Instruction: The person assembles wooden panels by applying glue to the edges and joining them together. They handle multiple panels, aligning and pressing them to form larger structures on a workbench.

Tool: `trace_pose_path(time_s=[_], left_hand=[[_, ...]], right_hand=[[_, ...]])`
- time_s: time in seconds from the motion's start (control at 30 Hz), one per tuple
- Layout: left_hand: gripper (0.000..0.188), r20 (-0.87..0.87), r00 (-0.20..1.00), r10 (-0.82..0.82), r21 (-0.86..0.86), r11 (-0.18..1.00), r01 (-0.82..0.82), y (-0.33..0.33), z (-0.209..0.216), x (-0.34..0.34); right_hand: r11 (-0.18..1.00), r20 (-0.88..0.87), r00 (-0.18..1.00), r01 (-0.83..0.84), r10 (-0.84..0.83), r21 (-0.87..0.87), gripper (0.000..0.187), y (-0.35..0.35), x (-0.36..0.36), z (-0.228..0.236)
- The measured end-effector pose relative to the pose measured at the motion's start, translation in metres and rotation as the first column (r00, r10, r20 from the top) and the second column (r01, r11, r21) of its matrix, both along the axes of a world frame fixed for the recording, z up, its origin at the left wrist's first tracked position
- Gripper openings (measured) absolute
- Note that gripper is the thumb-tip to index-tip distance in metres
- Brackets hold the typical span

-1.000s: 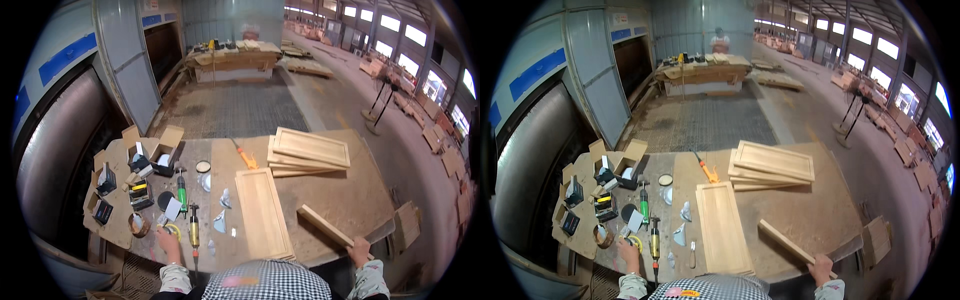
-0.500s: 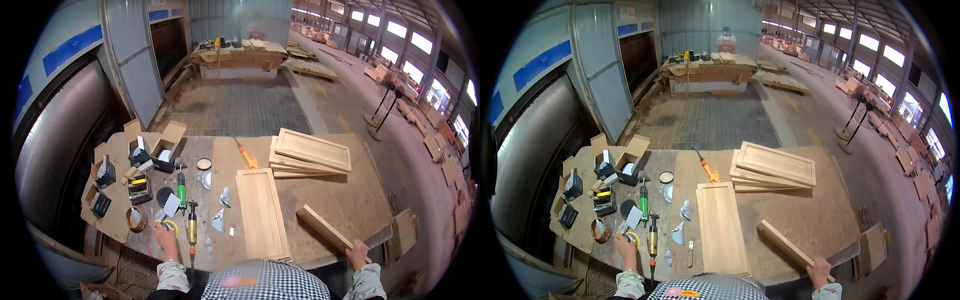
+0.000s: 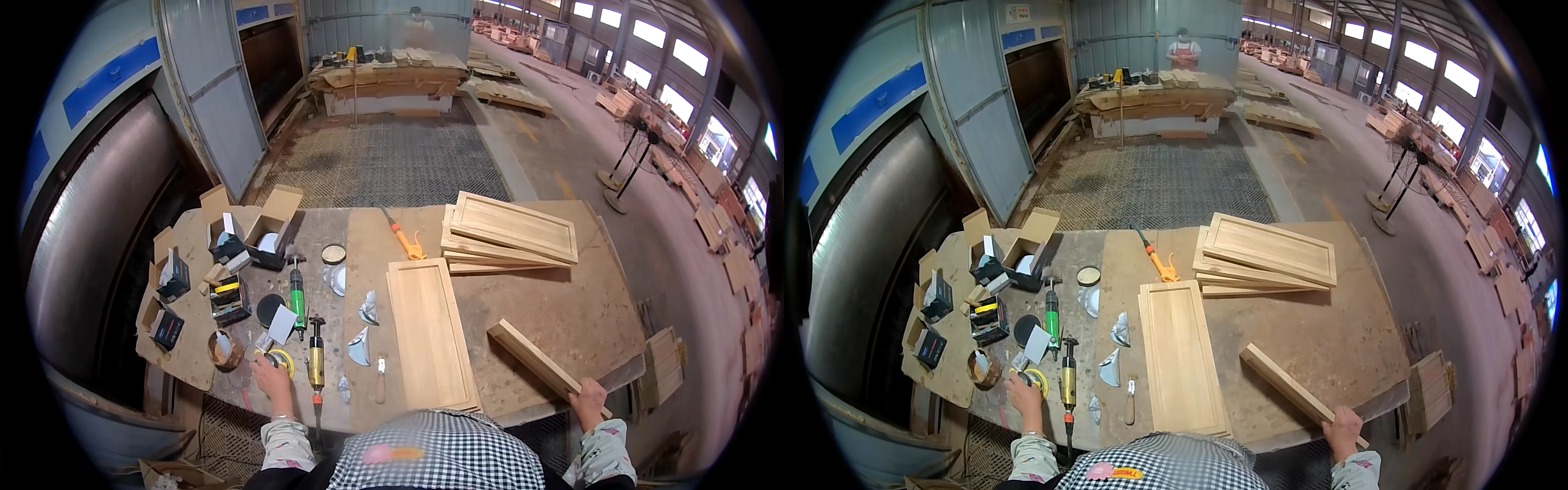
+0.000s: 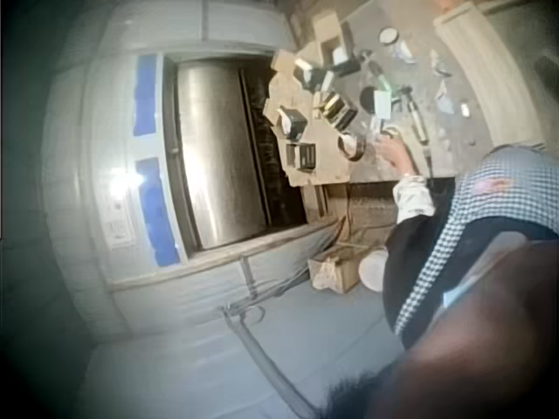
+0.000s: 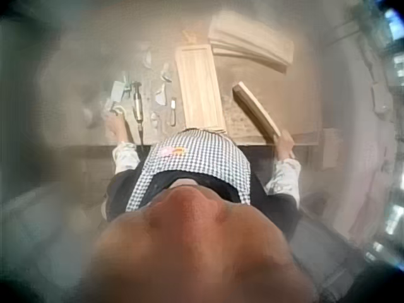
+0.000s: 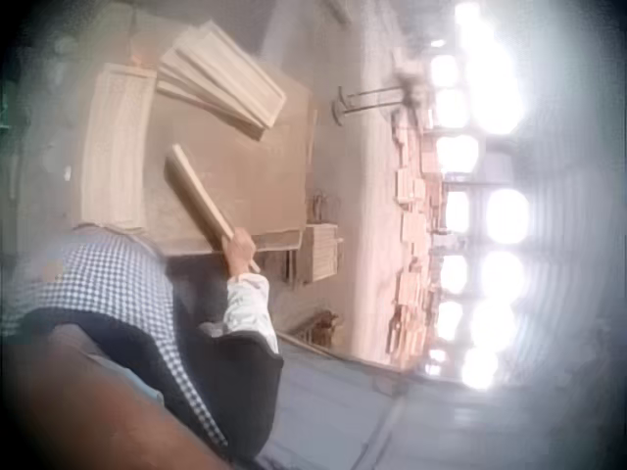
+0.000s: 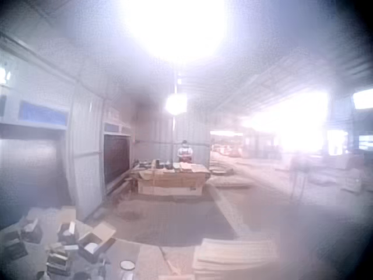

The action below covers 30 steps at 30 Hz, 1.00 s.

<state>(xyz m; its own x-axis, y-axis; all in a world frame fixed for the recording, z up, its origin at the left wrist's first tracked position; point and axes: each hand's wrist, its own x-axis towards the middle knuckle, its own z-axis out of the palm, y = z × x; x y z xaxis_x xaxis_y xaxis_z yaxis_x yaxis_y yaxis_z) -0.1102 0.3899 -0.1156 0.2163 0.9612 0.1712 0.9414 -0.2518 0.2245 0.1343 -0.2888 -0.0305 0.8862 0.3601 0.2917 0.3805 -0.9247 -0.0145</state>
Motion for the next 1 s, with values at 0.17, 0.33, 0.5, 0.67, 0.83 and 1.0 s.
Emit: trace_pose_path(time_s=[0.17, 0.33, 0.5, 0.67, 0.83, 1.0], left_hand=[[0.064, 0.041, 0.999, 0.018, 0.005, 1.0, -0.018, -0.001, -0.001, 0.0], [0.066, 0.036, 0.999, 0.022, -0.027, 0.999, -0.021, -0.004, 0.005, 0.003], [0.065, 0.028, 0.999, 0.023, -0.015, 1.0, -0.023, -0.001, 0.001, 0.001], [0.063, 0.039, 0.999, 0.006, -0.018, 1.0, -0.005, 0.0, 0.001, 0.001], [0.062, 0.033, 0.999, 0.023, -0.02, 1.0, -0.022, -0.004, 0.007, 0.004], [0.061, 0.025, 1.0, 0.001, 0.01, 1.0, -0.002, -0.003, 0.003, 0.001]], right_hand=[[1.0, -0.004, 1.0, 0.013, -0.013, -0.001, 0.03, 0.003, -0.002, 0.002], [1.0, 0.002, 1.0, 0.014, -0.014, 0.0, 0.031, 0.001, -0.004, 0.001], [0.999, -0.02, 0.999, 0.039, -0.039, -0.021, 0.031, 0.0, 0.0, 0.0], [0.998, -0.031, 0.998, 0.045, -0.046, -0.032, 0.031, -0.002, 0.003, -0.001], [0.999, -0.035, 0.999, 0.031, -0.032, -0.03, 0.033, -0.004, 0.005, 0.0], [1.0, -0.075, 0.997, 0.024, -0.025, -0.018, 0.033, -0.003, 0.005, 0.005]])
